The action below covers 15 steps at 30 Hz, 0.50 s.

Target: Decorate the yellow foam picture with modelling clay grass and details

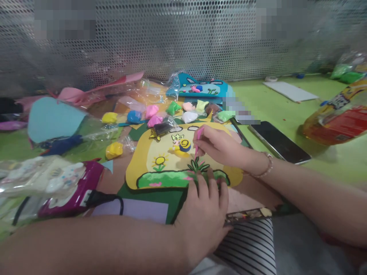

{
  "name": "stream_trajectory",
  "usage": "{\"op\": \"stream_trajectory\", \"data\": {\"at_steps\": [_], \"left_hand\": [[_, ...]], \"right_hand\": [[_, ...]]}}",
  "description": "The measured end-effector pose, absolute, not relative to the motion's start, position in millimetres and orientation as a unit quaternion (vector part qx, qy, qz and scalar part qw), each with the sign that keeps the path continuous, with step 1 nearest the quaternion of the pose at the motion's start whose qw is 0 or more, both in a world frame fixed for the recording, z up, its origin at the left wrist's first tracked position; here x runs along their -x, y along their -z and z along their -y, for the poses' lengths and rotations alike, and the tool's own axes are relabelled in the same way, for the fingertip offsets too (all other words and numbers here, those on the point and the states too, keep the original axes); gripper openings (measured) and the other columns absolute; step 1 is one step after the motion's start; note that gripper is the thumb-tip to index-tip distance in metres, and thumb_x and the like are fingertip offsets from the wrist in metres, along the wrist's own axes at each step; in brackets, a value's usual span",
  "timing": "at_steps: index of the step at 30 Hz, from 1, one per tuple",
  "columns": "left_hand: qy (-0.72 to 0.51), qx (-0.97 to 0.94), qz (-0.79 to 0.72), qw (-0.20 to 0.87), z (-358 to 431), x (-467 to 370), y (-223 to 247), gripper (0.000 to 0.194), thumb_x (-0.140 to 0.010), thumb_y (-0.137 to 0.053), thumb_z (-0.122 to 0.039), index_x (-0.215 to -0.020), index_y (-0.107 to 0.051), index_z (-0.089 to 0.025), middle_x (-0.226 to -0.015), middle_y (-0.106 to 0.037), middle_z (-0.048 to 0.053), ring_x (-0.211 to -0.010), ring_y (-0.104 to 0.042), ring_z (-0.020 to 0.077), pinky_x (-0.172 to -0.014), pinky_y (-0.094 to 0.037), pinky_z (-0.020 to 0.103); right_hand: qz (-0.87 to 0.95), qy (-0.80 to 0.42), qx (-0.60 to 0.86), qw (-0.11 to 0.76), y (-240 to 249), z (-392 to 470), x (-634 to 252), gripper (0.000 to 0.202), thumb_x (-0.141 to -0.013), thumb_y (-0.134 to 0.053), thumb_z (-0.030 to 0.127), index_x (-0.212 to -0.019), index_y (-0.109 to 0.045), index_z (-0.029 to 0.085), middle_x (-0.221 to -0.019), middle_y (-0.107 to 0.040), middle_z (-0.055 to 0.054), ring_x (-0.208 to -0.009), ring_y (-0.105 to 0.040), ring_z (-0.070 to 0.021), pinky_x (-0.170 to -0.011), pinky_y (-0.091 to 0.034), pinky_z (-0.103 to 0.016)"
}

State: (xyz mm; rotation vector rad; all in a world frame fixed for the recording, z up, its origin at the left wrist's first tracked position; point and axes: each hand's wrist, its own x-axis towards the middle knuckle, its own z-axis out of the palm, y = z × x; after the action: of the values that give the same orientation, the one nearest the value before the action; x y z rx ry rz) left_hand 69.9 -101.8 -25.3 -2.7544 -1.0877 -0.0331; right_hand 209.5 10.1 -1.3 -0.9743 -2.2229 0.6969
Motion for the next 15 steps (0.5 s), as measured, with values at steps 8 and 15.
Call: {"op": "stream_trajectory", "data": {"at_steps": [8,15], "left_hand": [[0.015,0.926,0.365,0.097,102.2,-69.6,26.6,0.084,-0.075,-0.057,-0.066,-0.135,-0.046,-0.008,-0.136,-0.047,0.029,-0.114,-0.054,0.0452,-0.089,-0.046,0.053],[0.025,0.926,0.365,0.097,102.0,-69.9,26.4,0.084,-0.075,-0.058,-0.066,-0.134,-0.048,-0.008,-0.134,-0.05,0.028,-0.112,-0.056,0.0444,-0.087,-0.047,0.053]], "right_hand": [[0.836,-0.244,0.397,0.29,-3.4,-6.0,-209.5,0.011,-0.095,-0.041,0.025,-0.085,-0.041,0.021,-0.071,-0.067,0.001,-0.062,-0.064,-0.0097,-0.057,-0.042,-0.02],[0.859,-0.243,0.343,0.293,0.5,-10.0,-211.2,0.012,-0.095,-0.041,0.023,-0.084,-0.04,0.02,-0.072,-0.063,0.001,-0.062,-0.062,-0.0095,-0.056,-0.043,-0.021]]}}
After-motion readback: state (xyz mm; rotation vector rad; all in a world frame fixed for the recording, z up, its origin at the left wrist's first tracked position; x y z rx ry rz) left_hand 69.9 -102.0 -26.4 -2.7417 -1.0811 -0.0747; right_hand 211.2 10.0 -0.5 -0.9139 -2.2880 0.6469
